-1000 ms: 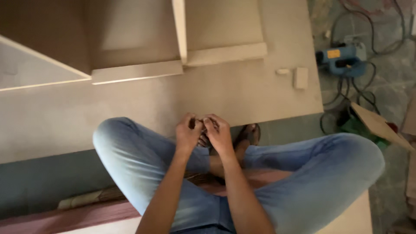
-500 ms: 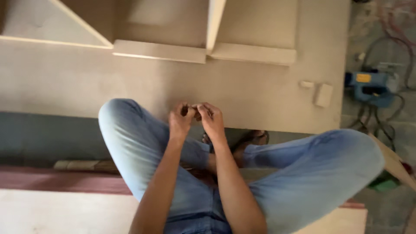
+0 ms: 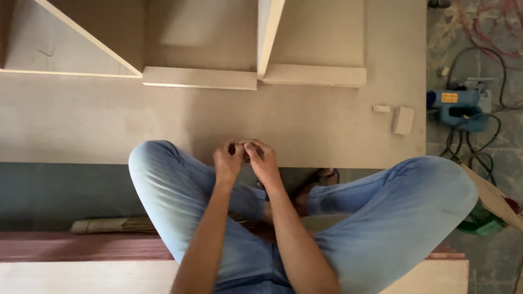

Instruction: The person uses a circular saw to cut wooden pieces and then assembles them into a wooden structure. They fit the cut pieces into place and secure them with nails.

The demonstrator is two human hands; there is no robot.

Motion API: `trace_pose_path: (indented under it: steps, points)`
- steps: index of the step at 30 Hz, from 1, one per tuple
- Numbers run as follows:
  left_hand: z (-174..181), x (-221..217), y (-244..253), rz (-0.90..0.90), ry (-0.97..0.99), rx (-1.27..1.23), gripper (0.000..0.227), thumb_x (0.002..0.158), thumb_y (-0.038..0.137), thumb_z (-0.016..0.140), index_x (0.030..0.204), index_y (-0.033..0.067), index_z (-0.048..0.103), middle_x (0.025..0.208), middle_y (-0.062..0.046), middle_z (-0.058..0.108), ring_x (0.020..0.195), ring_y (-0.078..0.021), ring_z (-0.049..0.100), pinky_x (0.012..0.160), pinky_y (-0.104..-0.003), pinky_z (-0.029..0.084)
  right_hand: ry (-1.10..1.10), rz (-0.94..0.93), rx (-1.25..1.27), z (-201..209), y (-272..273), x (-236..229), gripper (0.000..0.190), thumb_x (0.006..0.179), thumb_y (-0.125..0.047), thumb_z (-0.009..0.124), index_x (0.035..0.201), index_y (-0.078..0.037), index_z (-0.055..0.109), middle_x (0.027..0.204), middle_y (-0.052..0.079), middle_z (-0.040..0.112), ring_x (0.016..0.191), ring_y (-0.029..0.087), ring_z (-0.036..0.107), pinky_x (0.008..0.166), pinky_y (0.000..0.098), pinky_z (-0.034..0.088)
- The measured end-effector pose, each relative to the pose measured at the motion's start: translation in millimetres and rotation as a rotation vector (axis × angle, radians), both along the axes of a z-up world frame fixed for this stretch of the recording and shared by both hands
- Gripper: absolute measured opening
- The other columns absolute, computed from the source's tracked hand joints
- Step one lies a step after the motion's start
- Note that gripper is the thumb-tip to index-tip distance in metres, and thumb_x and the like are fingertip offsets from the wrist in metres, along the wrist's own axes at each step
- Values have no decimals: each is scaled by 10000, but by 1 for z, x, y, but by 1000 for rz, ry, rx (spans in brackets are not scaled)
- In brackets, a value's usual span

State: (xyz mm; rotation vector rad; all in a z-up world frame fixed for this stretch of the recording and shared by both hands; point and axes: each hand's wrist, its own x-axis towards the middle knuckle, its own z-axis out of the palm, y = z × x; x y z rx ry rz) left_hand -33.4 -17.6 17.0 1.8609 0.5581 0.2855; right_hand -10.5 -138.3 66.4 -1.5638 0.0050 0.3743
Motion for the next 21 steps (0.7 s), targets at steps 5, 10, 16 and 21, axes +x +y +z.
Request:
trace_pose_path:
  steps: [5,10,16,21]
  points:
    - [-1,12,2,8,-25,13,213,869,167,709,974,-19,707,803,-214,712,701,-280,712,666,-395,558,-22,12,6,3,6,10,278,1034,-204,587,1087,13,752,848,70,708,742,123,644,685,294,543]
    - [-23,-3,3,-5,-69,9,238,892,207,695,969,-18,699,839,-227,719,731,-335,717,687,-423,562,-15,-4,-52,-14,1,-2,310,1030,-253,568,1077,-11,756,835,71,717,735,147,658,683,318,548]
    - [-44,8,7,-59,23,-73,311,919,273,675,950,-34,713,855,-248,741,729,-380,713,685,-461,546,-15,-79,-401,-37,0,3,438,933,-420,646,1053,-13,755,966,131,785,910,252,741,808,400,562]
    - [-40,13,6,-26,58,-8,344,888,298,696,1039,-12,697,921,-279,719,820,-408,728,712,-484,562,48,-40,-158,-46,-1,9,394,1009,-349,661,987,37,738,824,189,656,740,194,570,680,376,490]
